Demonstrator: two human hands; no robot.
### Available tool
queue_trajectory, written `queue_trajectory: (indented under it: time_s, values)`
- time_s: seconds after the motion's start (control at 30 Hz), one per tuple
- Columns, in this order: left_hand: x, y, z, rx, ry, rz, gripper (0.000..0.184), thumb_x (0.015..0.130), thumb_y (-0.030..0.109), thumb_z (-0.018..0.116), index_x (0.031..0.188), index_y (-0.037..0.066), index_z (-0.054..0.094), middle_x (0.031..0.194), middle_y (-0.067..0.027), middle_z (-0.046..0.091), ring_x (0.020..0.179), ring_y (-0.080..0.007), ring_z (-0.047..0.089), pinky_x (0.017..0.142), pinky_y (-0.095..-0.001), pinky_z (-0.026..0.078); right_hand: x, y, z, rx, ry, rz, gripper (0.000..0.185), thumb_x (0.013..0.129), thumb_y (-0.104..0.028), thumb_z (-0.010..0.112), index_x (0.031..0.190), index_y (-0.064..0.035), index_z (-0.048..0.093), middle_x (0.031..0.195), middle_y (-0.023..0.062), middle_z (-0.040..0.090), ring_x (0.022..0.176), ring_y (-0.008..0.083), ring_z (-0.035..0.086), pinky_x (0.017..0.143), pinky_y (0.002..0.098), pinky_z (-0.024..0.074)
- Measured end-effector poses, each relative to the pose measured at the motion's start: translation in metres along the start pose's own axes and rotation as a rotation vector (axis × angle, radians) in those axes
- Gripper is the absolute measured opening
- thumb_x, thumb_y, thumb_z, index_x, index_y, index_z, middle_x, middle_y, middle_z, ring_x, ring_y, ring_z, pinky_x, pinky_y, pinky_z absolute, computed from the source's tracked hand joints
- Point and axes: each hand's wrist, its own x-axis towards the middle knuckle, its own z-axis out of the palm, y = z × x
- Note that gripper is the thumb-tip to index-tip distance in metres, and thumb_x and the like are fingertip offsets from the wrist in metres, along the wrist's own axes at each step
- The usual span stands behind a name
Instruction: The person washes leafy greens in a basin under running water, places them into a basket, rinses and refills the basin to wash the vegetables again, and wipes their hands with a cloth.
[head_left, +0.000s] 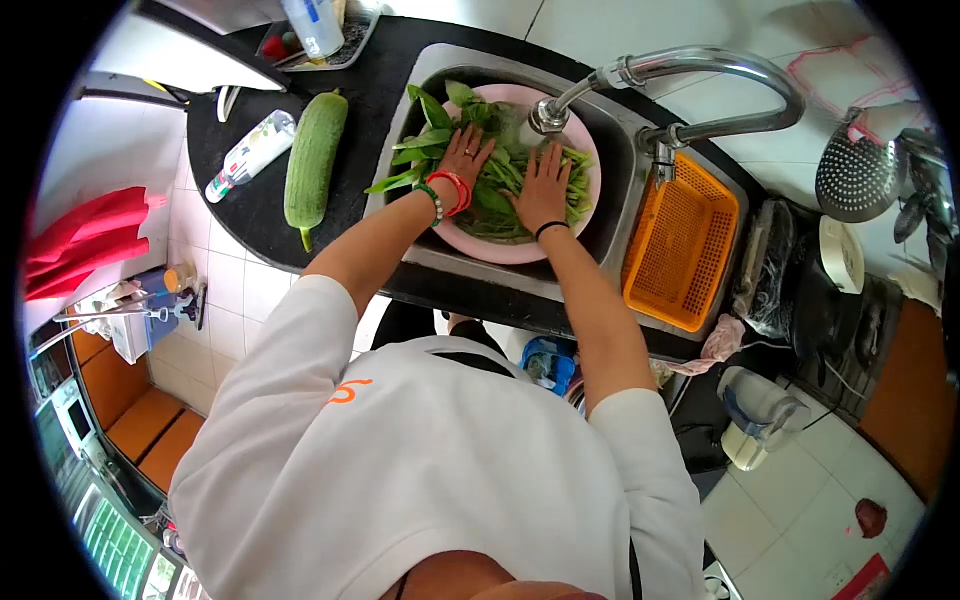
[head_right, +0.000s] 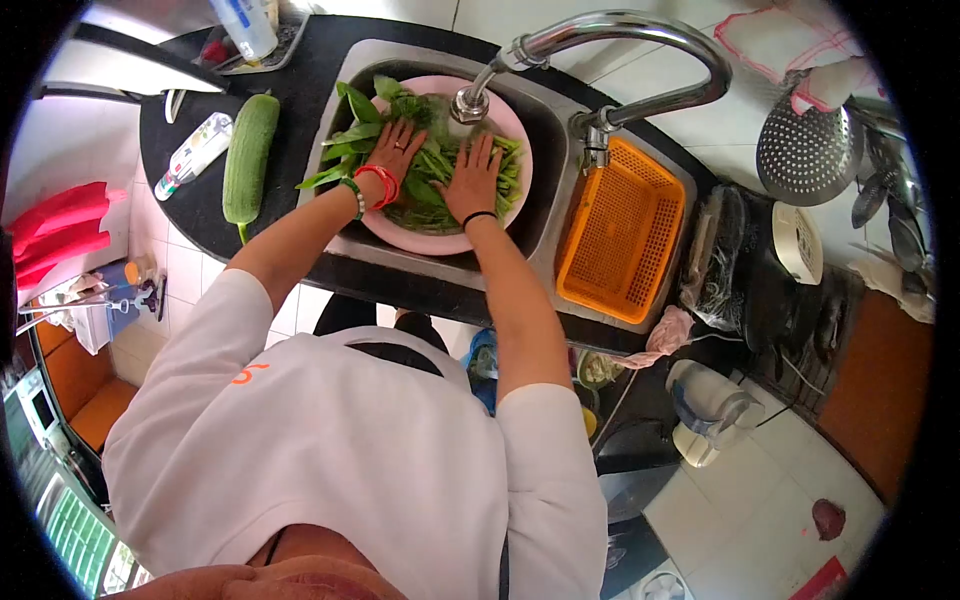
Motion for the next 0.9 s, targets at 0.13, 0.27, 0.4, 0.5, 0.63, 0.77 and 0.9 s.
queue_trajectory:
  time_s: [0.13, 0.27, 0.4, 0.5, 0.63, 0.77, 0.9]
  values:
    - [0.020, 0.012, 0.017, -0.062, -0.119, 0.007, 0.061, 0.091, 0.014, 0.042, 0.145, 0.012, 0.013, 0.149, -0.0125, 0.014, 0.137, -0.0299, 0.011, 0.114, -0.0433, 0.006, 0.017, -0.013, 0.027, 0.126, -0.085, 0.059, 0.084, 0.085, -0.059, 0.043, 0.140, 0.0012, 0.022, 0.145, 0.0244, 0.017, 0.136, 0.0396, 0.005, 0.108, 0.0551, 0.0053]
    - [0.049, 0.031, 0.062, -0.122, -0.125, 0.046, 0.061, 0.089, 0.017, 0.047, 0.143, 0.013, 0.020, 0.148, -0.0118, 0.018, 0.137, -0.0290, 0.015, 0.112, -0.0422, 0.012, 0.021, -0.016, 0.026, 0.015, -0.057, 0.046, 0.081, 0.085, -0.055, 0.045, 0.139, 0.0029, 0.024, 0.145, 0.0247, 0.017, 0.136, 0.0396, 0.005, 0.107, 0.0569, 0.0062]
    - [0.044, 0.028, 0.058, -0.169, -0.113, 0.071, 0.061, 0.087, 0.021, 0.053, 0.142, 0.014, 0.026, 0.147, -0.0111, 0.022, 0.136, -0.0281, 0.018, 0.110, -0.0412, 0.018, 0.018, -0.012, 0.013, -0.027, -0.056, 0.017, 0.080, 0.083, -0.054, 0.050, 0.136, 0.0024, 0.029, 0.144, 0.0246, 0.019, 0.136, 0.0396, 0.010, 0.106, 0.0590, 0.0100]
    - [0.010, -0.021, -0.078, -0.094, -0.289, 0.065, 0.073, 0.086, 0.043, 0.053, 0.141, 0.005, 0.022, 0.146, -0.0101, 0.024, 0.137, -0.0267, 0.016, 0.109, -0.0382, 0.021, 0.011, 0.016, -0.030, 0.086, -0.087, -0.060, 0.084, 0.077, -0.054, 0.058, 0.134, 0.0033, 0.033, 0.142, 0.0237, 0.025, 0.133, 0.0379, 0.017, 0.105, 0.0584, 0.0135]
    - [0.011, -0.063, -0.093, 0.102, -0.084, 0.321, 0.119, 0.059, 0.071, 0.063, 0.141, -0.001, 0.017, 0.145, -0.0125, 0.026, 0.137, -0.0288, 0.014, 0.111, -0.0390, 0.015, 0.003, 0.055, -0.025, 0.220, 0.144, -0.156, 0.085, 0.074, -0.053, 0.064, 0.129, 0.0058, 0.036, 0.133, 0.0203, 0.037, 0.127, 0.0326, 0.030, 0.107, 0.0482, 0.0215]
    - [-0.008, -0.074, -0.077, 0.061, -0.104, 0.322, 0.132, 0.052, 0.085, 0.053, 0.141, -0.004, 0.011, 0.145, -0.0162, 0.023, 0.137, -0.0311, 0.012, 0.112, -0.0383, 0.011, -0.003, 0.051, 0.006, 0.290, 0.126, -0.090, 0.086, 0.078, -0.056, 0.059, 0.131, 0.0066, 0.032, 0.134, 0.0211, 0.035, 0.127, 0.0328, 0.031, 0.107, 0.0415, 0.0238]
    - [-0.042, -0.059, -0.085, -0.035, -0.332, 0.232, 0.130, 0.056, 0.085, 0.051, 0.143, 0.000, 0.005, 0.145, -0.0204, 0.020, 0.136, -0.0346, 0.014, 0.111, -0.0385, 0.015, -0.038, 0.030, -0.028, 0.314, -0.072, -0.003, 0.095, 0.077, -0.054, 0.062, 0.137, 0.0064, 0.021, 0.137, 0.0267, 0.028, 0.128, 0.0387, 0.027, 0.108, 0.0449, 0.0208]
